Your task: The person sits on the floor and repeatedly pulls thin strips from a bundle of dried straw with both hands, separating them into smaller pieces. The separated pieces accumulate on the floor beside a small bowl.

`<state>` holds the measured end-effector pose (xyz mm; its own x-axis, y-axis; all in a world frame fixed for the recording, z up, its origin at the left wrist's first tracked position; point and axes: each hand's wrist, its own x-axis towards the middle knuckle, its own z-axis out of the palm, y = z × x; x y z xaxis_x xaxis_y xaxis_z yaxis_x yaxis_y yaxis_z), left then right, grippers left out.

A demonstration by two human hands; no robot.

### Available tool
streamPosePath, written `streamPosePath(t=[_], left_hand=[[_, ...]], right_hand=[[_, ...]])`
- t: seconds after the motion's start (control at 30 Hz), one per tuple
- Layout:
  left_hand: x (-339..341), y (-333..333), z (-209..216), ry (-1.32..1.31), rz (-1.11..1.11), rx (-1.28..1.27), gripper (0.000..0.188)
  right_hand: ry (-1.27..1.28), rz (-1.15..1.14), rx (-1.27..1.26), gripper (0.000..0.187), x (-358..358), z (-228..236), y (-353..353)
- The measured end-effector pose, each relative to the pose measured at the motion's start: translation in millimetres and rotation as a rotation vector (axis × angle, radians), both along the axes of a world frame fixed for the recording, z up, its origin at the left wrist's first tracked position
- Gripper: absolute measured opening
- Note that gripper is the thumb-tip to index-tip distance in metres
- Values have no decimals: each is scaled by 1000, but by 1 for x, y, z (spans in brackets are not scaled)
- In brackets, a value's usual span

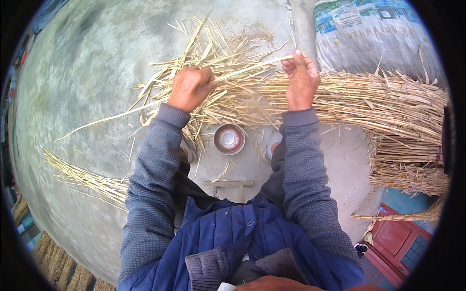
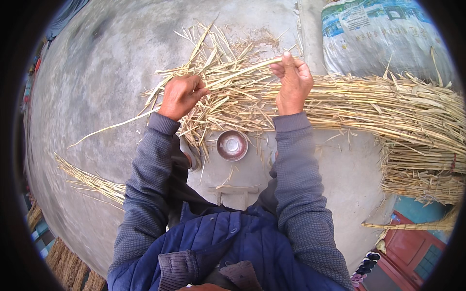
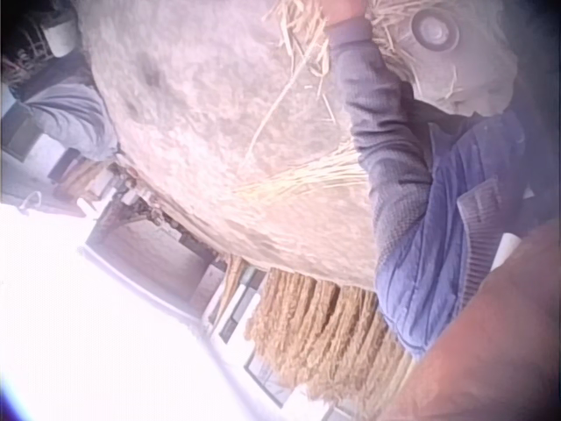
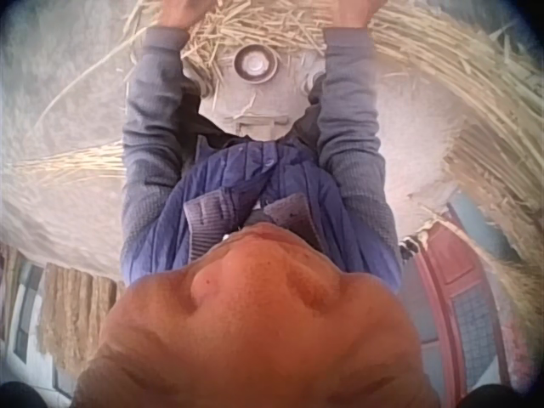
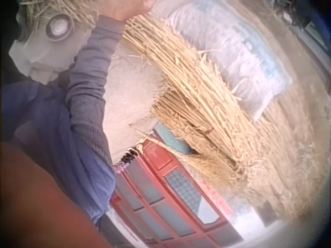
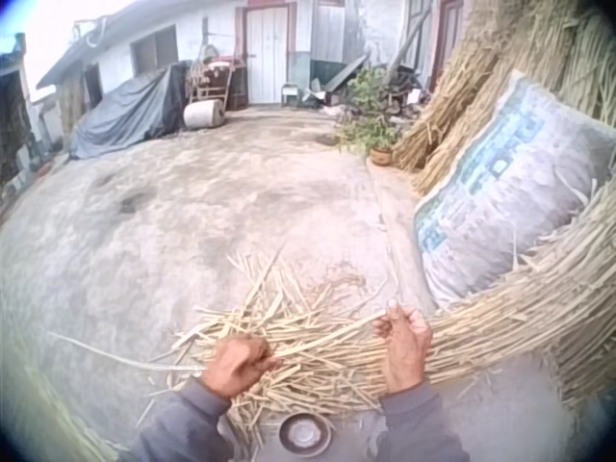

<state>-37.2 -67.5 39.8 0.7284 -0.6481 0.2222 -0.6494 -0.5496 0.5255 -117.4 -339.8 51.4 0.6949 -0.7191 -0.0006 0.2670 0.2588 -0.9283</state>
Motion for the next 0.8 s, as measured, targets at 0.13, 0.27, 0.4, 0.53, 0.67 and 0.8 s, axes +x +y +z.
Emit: streamPosePath(t=[0.13,0.27,0.4,0.53,0.67,0.8], left_hand=[[5,31,-5,105,31,145,24],[4,39,-22,-159,-12,156,22],[7,53,-31,-330,12,299,17],[17,96,-40,-438,100,416,13],[11,193,-55,-373,181,556,22],[-39,306,-72,-237,341,736,25]], right_hand=[[-50,-159,-41,29,-11,14,-58],[184,-5,-337,48,-3,-19,-61],[464,220,-611,74,5,-37,-49],[469,390,-652,72,4,-46,-50],[496,477,-754,70,5,-61,-54],[528,564,-760,68,3,-80,-62]])
